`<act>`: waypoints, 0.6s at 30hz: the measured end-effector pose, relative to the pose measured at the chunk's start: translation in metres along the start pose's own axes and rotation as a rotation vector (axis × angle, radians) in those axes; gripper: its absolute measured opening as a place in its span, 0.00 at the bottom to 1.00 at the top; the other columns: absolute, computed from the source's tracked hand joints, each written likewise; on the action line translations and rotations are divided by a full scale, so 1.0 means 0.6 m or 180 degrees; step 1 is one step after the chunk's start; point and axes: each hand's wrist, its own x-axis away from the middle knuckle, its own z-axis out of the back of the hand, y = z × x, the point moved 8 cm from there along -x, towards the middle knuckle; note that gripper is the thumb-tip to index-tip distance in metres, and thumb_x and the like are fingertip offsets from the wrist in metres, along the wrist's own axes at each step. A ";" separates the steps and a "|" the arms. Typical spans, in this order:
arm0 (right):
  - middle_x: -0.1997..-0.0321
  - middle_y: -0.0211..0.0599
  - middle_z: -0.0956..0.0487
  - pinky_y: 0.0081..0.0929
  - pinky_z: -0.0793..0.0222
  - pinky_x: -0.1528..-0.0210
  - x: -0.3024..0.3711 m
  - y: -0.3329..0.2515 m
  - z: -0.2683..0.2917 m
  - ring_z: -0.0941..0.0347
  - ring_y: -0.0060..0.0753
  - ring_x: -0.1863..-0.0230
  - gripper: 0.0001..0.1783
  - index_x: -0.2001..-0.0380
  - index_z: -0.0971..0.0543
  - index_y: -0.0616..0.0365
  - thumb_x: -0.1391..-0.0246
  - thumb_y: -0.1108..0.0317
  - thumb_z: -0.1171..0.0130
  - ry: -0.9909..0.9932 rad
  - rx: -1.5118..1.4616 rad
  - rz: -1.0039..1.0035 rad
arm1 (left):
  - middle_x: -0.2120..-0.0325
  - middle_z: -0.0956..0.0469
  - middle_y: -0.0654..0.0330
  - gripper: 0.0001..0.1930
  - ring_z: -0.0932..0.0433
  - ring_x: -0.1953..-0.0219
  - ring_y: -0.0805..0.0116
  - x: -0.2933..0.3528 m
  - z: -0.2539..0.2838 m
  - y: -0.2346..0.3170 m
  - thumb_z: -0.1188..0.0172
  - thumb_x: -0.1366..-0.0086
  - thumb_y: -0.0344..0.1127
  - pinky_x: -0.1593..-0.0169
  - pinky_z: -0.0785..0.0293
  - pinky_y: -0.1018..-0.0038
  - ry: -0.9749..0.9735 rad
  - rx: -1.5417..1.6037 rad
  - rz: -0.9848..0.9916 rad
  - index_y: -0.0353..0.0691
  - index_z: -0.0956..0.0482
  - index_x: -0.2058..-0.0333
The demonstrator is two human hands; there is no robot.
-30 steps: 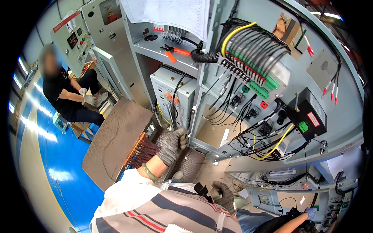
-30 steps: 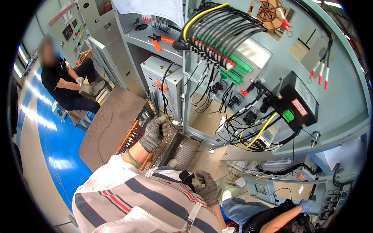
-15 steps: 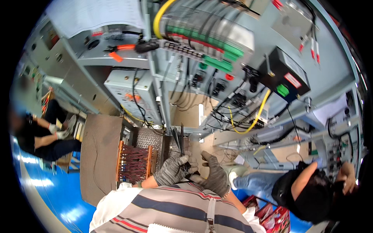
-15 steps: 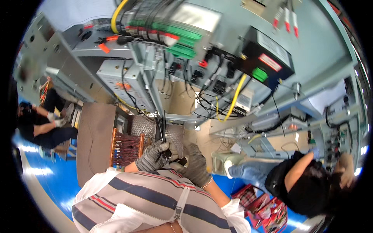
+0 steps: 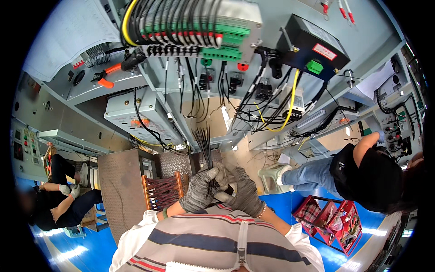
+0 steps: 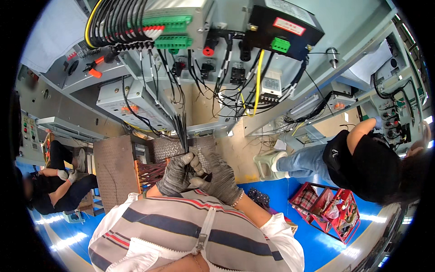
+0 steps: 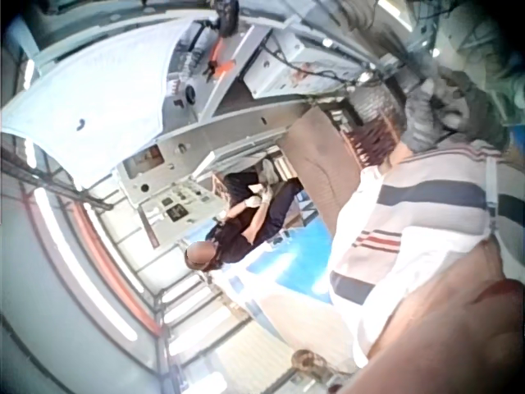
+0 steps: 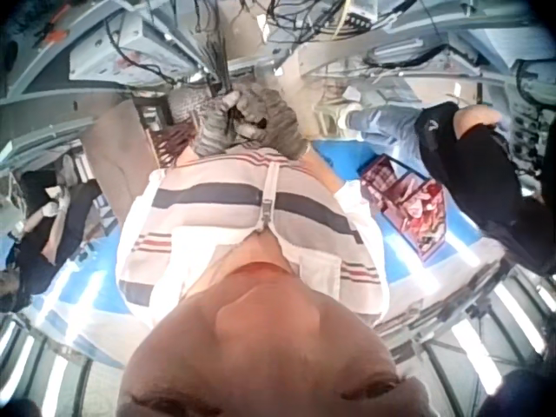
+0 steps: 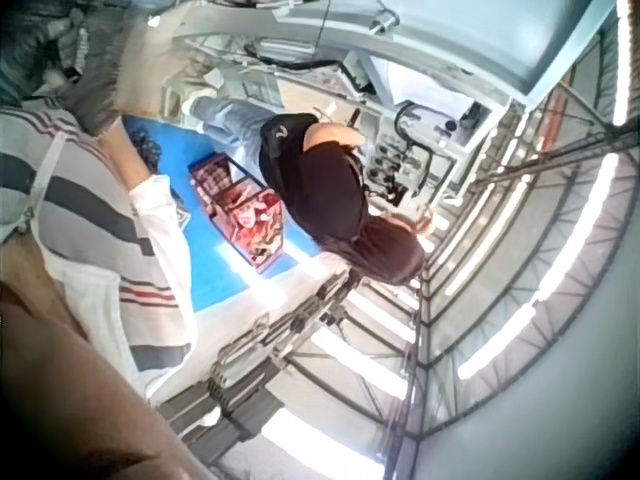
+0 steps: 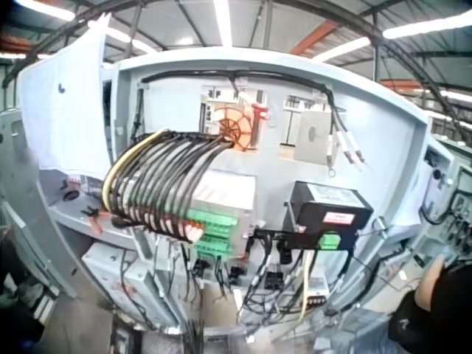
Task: The person retrieves tools from a helmet and then works inside an open electrical cabinet, stripping wire ends and inserting them into terminal blocks. The person repeatedly handles wires and uses a wire stripper while another person works nearby.
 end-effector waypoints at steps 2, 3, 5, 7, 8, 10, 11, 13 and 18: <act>0.58 0.52 0.28 0.37 0.32 0.56 0.002 -0.017 -0.018 0.29 0.49 0.57 0.36 0.53 0.33 0.63 0.65 0.57 0.33 0.0002 -0.0153 -0.0072 | 0.83 0.40 0.68 0.08 0.38 0.79 0.74 0.008 0.039 0.015 0.47 0.40 0.39 0.71 0.37 0.75 -0.0045 -0.0145 -0.0023 0.43 0.34 0.71; 0.59 0.51 0.28 0.35 0.32 0.57 0.008 -0.016 -0.030 0.29 0.48 0.58 0.34 0.53 0.32 0.63 0.63 0.57 0.34 0.0013 -0.0195 -0.0199 | 0.83 0.41 0.69 0.08 0.40 0.80 0.74 0.015 0.058 0.027 0.47 0.40 0.39 0.71 0.38 0.76 -0.0040 -0.0209 -0.0079 0.44 0.35 0.72; 0.60 0.50 0.27 0.33 0.31 0.59 0.024 -0.011 -0.053 0.27 0.45 0.60 0.29 0.55 0.31 0.63 0.60 0.59 0.36 -0.0017 -0.0263 -0.0464 | 0.85 0.38 0.68 0.08 0.38 0.82 0.78 0.031 0.084 0.047 0.48 0.38 0.38 0.77 0.40 0.80 0.0091 -0.0142 -0.0147 0.40 0.32 0.70; 0.63 0.48 0.26 0.30 0.30 0.62 0.047 -0.003 -0.090 0.26 0.40 0.63 0.25 0.57 0.30 0.64 0.57 0.62 0.39 -0.0098 -0.0527 -0.0508 | 0.88 0.40 0.71 0.08 0.41 0.86 0.79 0.047 0.120 0.072 0.47 0.38 0.40 0.81 0.43 0.81 0.0226 -0.0132 -0.0195 0.43 0.31 0.69; 0.64 0.47 0.26 0.29 0.30 0.63 0.049 0.000 -0.107 0.26 0.38 0.64 0.23 0.57 0.29 0.64 0.55 0.63 0.41 -0.0122 -0.0650 -0.0547 | 0.88 0.41 0.72 0.08 0.43 0.87 0.80 0.059 0.139 0.096 0.47 0.38 0.40 0.82 0.44 0.81 0.0440 -0.0203 -0.0274 0.43 0.31 0.69; 0.66 0.46 0.26 0.27 0.30 0.64 0.037 -0.016 -0.124 0.25 0.36 0.66 0.20 0.59 0.28 0.65 0.53 0.64 0.42 -0.0327 -0.0648 -0.0559 | 0.90 0.43 0.74 0.09 0.45 0.89 0.81 0.080 0.171 0.141 0.46 0.38 0.42 0.85 0.47 0.82 0.0903 -0.0331 -0.0399 0.43 0.30 0.68; 0.66 0.45 0.25 0.26 0.30 0.65 0.031 -0.026 -0.132 0.25 0.35 0.66 0.18 0.60 0.28 0.65 0.52 0.64 0.43 -0.0416 -0.0640 -0.0573 | 0.90 0.44 0.74 0.10 0.46 0.90 0.81 0.086 0.183 0.165 0.46 0.38 0.43 0.85 0.49 0.82 0.0886 -0.0203 -0.0555 0.43 0.30 0.68; 0.68 0.44 0.24 0.26 0.29 0.65 0.021 -0.037 -0.142 0.25 0.34 0.68 0.16 0.62 0.26 0.65 0.52 0.64 0.43 -0.0477 -0.0484 -0.0607 | 0.91 0.45 0.75 0.10 0.48 0.91 0.82 0.092 0.203 0.200 0.46 0.38 0.43 0.86 0.52 0.82 0.0797 0.0040 -0.0784 0.43 0.29 0.67; 0.70 0.44 0.23 0.26 0.29 0.65 -0.004 -0.052 -0.172 0.24 0.34 0.69 0.15 0.64 0.25 0.65 0.53 0.66 0.43 -0.0685 -0.0448 -0.0575 | 0.92 0.45 0.74 0.13 0.48 0.91 0.82 0.124 0.267 0.337 0.45 0.40 0.48 0.87 0.52 0.83 0.1615 -0.0472 -0.1995 0.43 0.29 0.69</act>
